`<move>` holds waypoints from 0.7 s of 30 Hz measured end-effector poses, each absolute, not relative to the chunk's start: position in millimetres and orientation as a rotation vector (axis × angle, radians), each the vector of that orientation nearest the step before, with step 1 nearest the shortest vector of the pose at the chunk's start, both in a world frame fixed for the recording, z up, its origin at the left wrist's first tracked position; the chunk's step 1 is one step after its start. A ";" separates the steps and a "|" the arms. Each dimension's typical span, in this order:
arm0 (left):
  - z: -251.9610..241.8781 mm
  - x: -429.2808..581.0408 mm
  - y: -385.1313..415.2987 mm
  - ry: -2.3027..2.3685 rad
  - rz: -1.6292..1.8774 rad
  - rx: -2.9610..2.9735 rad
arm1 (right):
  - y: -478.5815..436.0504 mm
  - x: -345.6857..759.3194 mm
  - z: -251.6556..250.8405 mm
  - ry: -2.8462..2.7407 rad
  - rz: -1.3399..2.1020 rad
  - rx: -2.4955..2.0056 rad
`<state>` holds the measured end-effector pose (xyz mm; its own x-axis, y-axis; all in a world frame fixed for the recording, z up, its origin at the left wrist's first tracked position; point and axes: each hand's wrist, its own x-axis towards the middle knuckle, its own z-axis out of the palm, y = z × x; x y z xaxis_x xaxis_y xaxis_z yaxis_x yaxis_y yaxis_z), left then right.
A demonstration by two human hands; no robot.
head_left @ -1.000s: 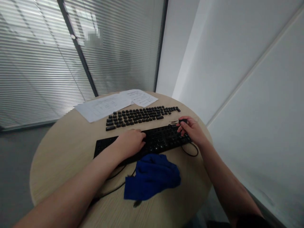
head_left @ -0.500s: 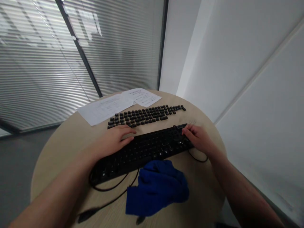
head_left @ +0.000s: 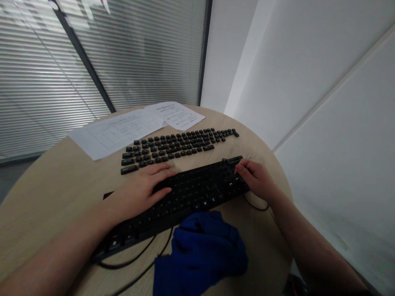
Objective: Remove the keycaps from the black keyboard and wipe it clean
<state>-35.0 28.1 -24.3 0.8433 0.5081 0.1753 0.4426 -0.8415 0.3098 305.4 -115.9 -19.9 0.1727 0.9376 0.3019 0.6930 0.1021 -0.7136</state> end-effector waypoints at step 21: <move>-23.5 -26.5 21.2 0.673 0.317 2.742 | -119.9 321.6 -29.6 -1.274 0.795 -1.394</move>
